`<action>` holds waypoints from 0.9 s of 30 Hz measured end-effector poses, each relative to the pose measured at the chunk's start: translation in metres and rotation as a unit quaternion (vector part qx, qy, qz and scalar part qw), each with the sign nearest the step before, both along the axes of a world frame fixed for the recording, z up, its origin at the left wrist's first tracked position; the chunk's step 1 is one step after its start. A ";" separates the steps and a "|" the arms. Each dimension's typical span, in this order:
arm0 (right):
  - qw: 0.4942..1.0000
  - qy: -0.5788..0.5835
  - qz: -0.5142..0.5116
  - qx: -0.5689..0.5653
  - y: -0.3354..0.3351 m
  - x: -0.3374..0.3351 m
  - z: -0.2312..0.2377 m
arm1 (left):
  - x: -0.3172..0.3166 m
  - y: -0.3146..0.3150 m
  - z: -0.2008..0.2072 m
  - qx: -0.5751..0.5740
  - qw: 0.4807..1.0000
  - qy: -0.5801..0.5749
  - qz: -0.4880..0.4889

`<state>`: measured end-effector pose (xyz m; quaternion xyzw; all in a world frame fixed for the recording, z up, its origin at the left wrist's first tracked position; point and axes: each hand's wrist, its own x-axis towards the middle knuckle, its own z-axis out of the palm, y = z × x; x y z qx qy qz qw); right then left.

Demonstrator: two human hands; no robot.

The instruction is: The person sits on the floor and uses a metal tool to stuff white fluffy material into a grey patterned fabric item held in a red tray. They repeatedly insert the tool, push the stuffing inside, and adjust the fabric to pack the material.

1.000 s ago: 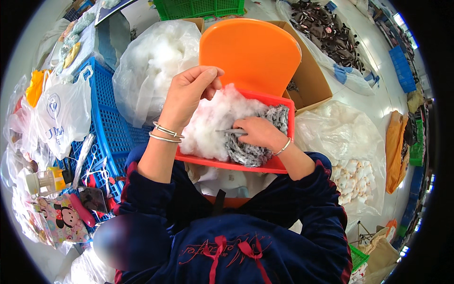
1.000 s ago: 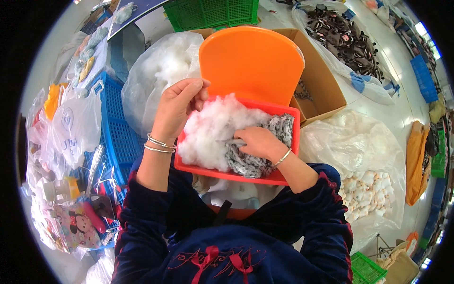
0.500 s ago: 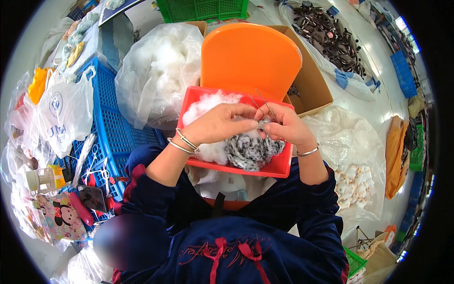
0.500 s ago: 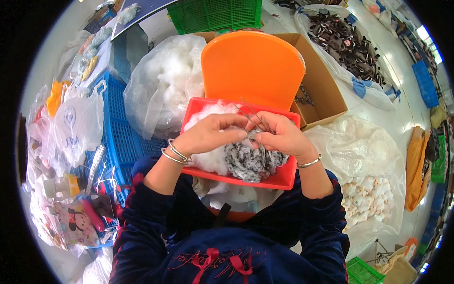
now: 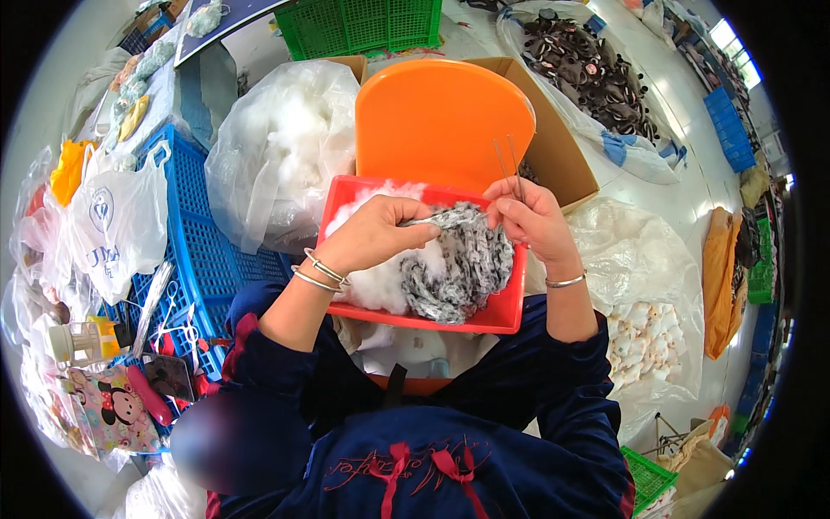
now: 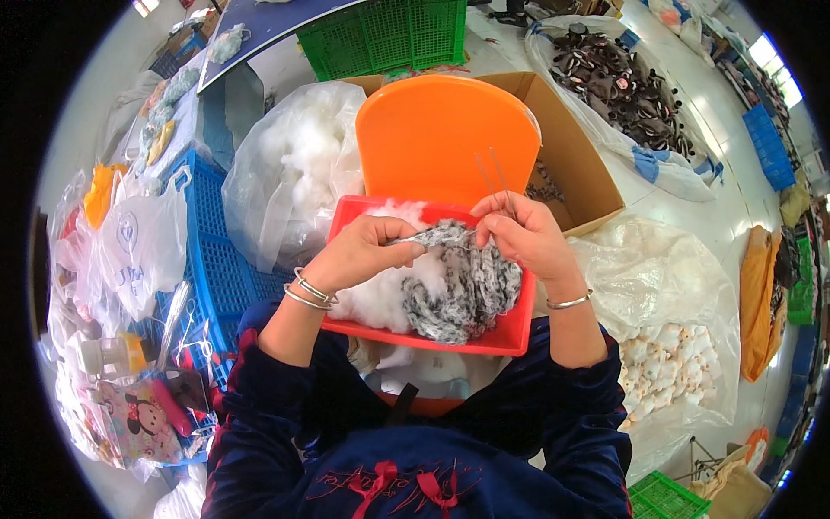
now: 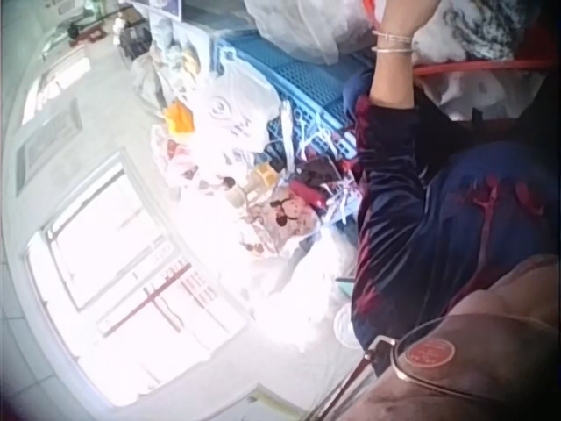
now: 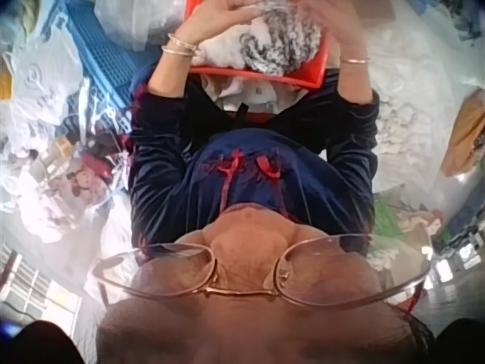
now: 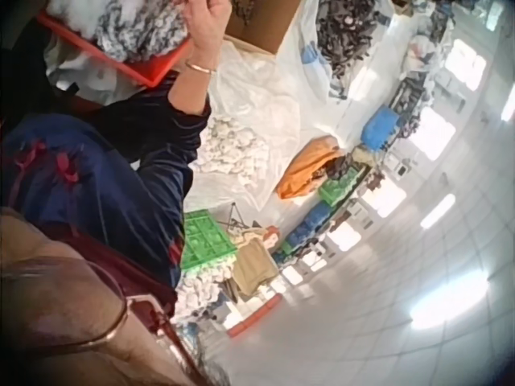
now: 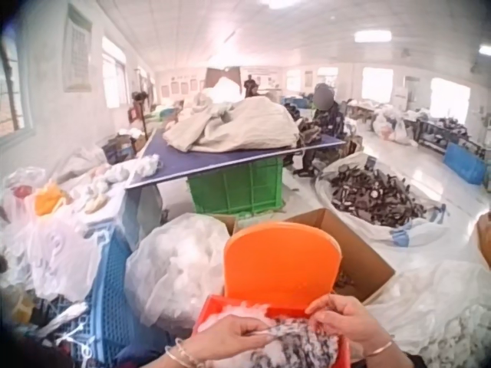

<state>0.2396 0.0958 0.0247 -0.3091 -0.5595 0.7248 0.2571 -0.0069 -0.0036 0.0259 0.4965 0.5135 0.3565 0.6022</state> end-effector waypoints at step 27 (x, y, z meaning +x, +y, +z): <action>0.999 0.030 -0.017 -0.017 -0.013 -0.035 -0.013 | -0.008 -0.004 0.017 -0.023 0.993 -0.110 -0.018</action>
